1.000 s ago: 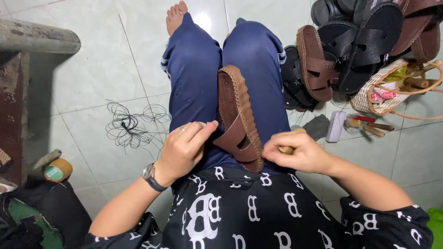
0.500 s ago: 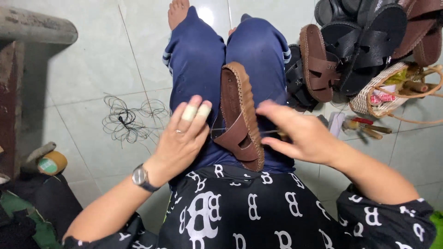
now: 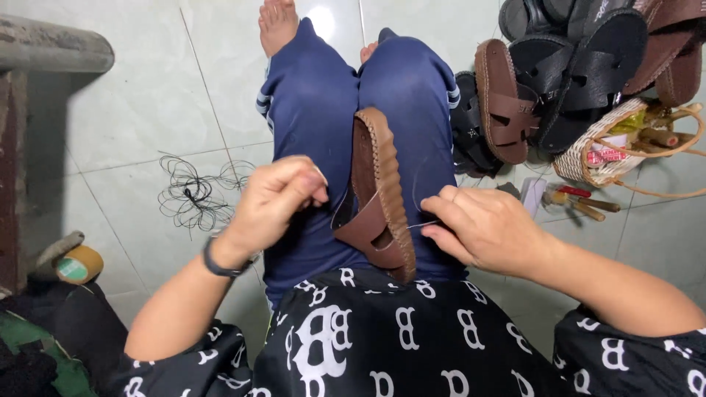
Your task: Hand-stitching the sole of a brown leather sandal using a needle and thread.
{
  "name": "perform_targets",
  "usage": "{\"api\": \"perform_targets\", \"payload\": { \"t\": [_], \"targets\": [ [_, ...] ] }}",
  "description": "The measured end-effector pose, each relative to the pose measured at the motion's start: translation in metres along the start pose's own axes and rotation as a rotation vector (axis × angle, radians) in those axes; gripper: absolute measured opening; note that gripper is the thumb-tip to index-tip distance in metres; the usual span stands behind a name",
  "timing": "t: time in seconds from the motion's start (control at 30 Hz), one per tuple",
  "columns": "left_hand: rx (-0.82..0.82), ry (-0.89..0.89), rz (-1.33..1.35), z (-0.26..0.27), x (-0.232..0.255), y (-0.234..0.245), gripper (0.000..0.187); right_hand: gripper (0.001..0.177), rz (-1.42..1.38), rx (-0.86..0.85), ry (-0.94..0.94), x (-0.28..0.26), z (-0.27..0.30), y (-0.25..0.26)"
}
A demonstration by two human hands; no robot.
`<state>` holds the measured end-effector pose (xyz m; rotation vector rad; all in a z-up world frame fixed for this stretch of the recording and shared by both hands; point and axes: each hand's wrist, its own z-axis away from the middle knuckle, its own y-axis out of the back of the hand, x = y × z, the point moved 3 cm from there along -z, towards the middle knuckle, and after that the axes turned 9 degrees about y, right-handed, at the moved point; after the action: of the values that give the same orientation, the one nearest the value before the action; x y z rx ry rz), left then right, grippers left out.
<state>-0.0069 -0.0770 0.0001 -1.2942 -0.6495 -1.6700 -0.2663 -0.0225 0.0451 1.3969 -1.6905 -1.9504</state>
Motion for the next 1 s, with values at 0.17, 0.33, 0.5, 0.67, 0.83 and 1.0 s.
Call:
{"api": "perform_targets", "payload": {
  "t": [0.17,0.33,0.5,0.67,0.83,1.0],
  "targets": [
    [0.273,-0.343,-0.759,0.009,0.049,0.012,0.014,0.034,0.087,0.098,0.091,-0.006,0.006,-0.007],
    [0.157,-0.503,-0.731,0.032,0.009,-0.052,0.058,0.032,0.134,0.056,0.119,-0.005,0.001,-0.010],
    [0.217,-0.510,-0.509,0.036,-0.017,-0.074,0.054,0.033,0.167,0.001,0.092,0.000,0.003,-0.010],
    [0.277,-0.543,-0.474,0.033,-0.028,-0.082,0.052,0.031,0.365,-0.074,0.129,-0.009,-0.001,-0.006],
    [0.325,-0.603,-0.485,0.025,-0.035,-0.089,0.052,0.030,0.498,-0.157,0.149,-0.017,-0.006,-0.002],
    [0.376,-0.704,-0.449,0.019,-0.032,-0.092,0.043,0.025,0.484,-0.055,0.240,-0.014,-0.008,-0.019]
  ]
}}
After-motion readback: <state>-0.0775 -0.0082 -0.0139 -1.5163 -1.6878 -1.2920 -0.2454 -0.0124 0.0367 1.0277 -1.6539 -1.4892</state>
